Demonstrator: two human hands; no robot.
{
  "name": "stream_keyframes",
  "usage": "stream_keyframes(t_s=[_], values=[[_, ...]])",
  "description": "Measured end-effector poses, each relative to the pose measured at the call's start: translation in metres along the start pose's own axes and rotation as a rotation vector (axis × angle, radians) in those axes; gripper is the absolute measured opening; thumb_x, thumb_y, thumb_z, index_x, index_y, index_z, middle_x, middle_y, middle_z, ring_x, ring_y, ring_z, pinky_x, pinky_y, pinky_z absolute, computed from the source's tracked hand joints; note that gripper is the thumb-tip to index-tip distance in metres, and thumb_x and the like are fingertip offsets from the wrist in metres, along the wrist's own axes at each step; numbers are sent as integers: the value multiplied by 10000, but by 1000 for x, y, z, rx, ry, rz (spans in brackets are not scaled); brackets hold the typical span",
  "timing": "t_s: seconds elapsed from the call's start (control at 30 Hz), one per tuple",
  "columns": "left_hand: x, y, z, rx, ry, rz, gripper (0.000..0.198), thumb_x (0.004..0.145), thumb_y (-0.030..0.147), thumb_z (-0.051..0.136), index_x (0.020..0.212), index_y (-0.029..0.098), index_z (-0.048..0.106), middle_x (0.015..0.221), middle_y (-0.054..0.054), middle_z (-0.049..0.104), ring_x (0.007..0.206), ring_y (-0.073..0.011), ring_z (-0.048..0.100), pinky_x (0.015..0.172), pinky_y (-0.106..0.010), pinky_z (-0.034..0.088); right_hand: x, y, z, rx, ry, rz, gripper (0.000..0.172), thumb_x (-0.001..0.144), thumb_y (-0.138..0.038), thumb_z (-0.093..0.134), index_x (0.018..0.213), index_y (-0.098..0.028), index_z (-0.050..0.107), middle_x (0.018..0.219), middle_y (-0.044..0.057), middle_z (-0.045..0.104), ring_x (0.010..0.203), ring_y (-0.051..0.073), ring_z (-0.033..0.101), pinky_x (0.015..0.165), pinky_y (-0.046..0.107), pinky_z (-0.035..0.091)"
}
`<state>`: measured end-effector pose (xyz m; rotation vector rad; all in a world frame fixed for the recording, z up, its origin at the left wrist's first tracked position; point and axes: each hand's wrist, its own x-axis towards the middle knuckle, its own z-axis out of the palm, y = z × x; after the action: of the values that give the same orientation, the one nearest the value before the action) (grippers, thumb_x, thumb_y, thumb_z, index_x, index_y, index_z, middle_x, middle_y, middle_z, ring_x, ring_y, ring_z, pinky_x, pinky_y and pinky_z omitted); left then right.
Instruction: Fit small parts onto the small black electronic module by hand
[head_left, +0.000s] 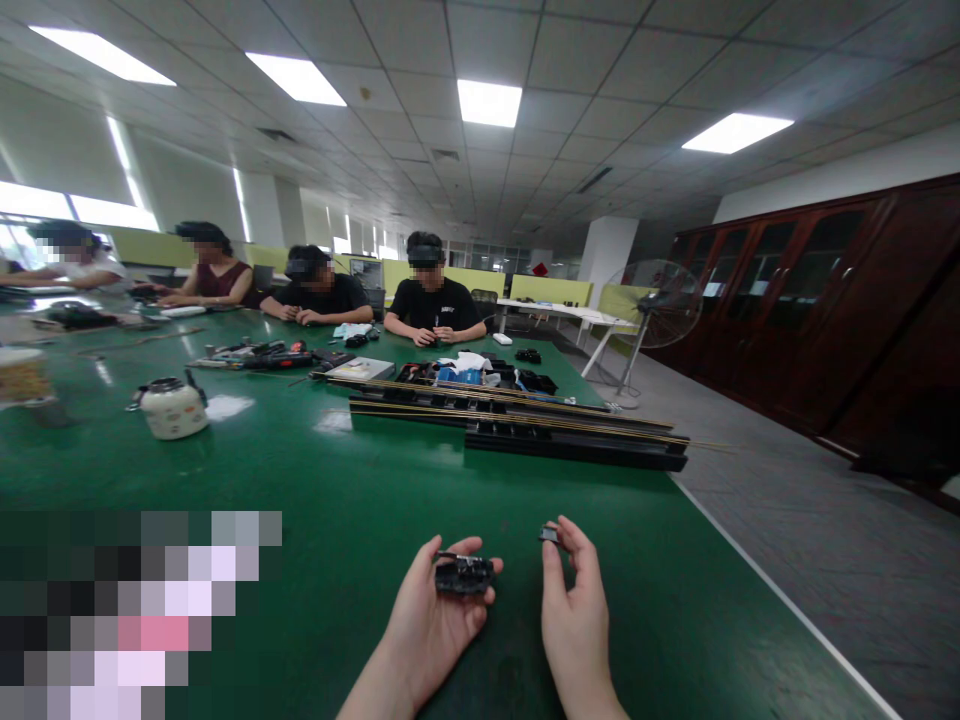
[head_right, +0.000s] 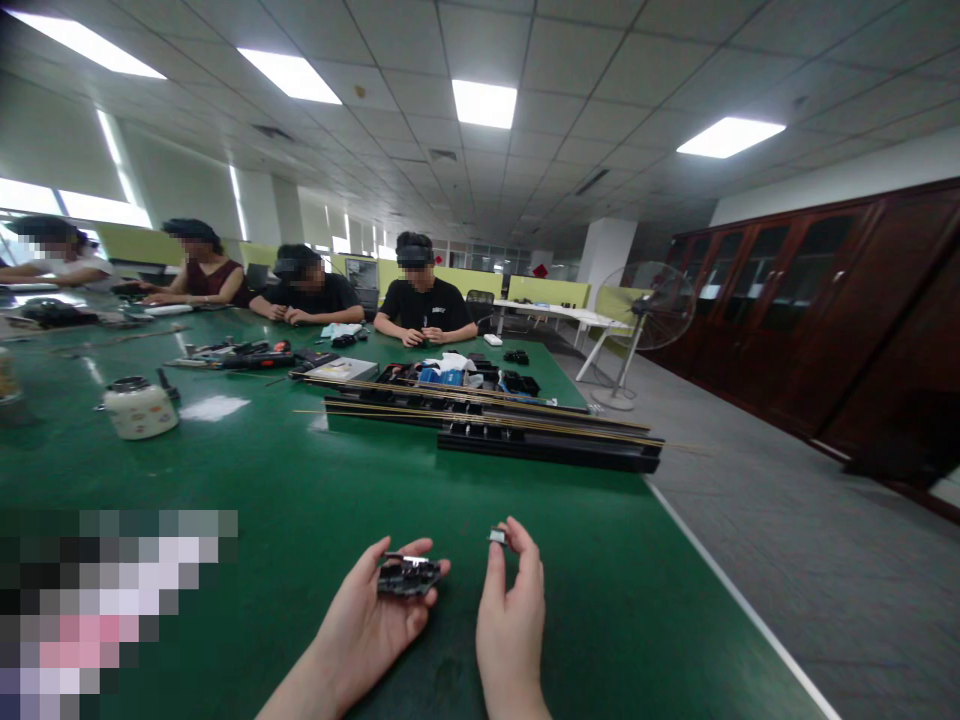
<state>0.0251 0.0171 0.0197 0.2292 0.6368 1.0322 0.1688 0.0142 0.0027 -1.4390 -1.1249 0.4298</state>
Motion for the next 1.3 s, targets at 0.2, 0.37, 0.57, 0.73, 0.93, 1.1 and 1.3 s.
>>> stream_keyframes(t_s=[0.2, 0.37, 0.57, 0.73, 0.93, 1.1, 1.3], values=[[0, 0, 0, 0, -6, 0, 292, 827, 394, 373, 963, 155, 473, 774, -162, 688, 478, -157, 608, 440, -205, 416, -5, -1, 0, -16, -42, -68, 386, 829, -400, 404, 1144, -190, 477, 1121, 108, 564, 1054, 234, 517, 895, 397, 407], [1, -1, 1, 10, 22, -8, 292, 818, 407, 396, 917, 152, 498, 690, -131, 688, 451, -159, 604, 446, -212, 428, -11, 0, 2, -69, -188, -204, 313, 844, -335, 419, 1114, -222, 528, 1090, 87, 591, 1031, 221, 535, 887, 390, 432], [5, -4, -4, -69, 35, 31, 245, 801, 354, 463, 800, 133, 567, 622, -65, 659, 490, -143, 599, 494, -234, 460, -19, -11, 5, -71, -383, -397, 229, 825, -259, 479, 1026, -257, 589, 1005, 48, 632, 970, 193, 564, 851, 338, 475], [4, -5, -4, -99, 64, 40, 241, 796, 335, 482, 792, 121, 593, 651, -58, 655, 511, -135, 593, 484, -235, 457, -21, -17, 6, -30, -392, -397, 196, 798, -240, 518, 972, -251, 607, 977, 45, 639, 959, 194, 564, 853, 348, 472], [3, -7, -1, -116, 68, 106, 285, 841, 278, 404, 720, 95, 584, 612, -58, 627, 501, -131, 581, 507, -262, 466, -20, -22, 6, -87, -532, -318, 158, 735, -208, 592, 863, -269, 660, 1017, 57, 636, 1025, 253, 523, 903, 460, 402], [4, -7, 1, -80, 91, 104, 290, 849, 279, 387, 724, 97, 575, 609, -54, 630, 480, -129, 575, 512, -277, 473, -19, -25, 4, -57, -565, -262, 192, 713, -185, 600, 869, -275, 665, 1017, 58, 632, 1026, 254, 528, 907, 458, 399], [1, -3, 0, -64, 60, 32, 258, 841, 315, 401, 789, 117, 558, 625, -56, 653, 470, -154, 608, 482, -264, 467, -21, -18, 6, -12, -533, -268, 330, 698, -134, 575, 996, -267, 626, 1070, 60, 611, 1035, 233, 531, 925, 424, 404]])
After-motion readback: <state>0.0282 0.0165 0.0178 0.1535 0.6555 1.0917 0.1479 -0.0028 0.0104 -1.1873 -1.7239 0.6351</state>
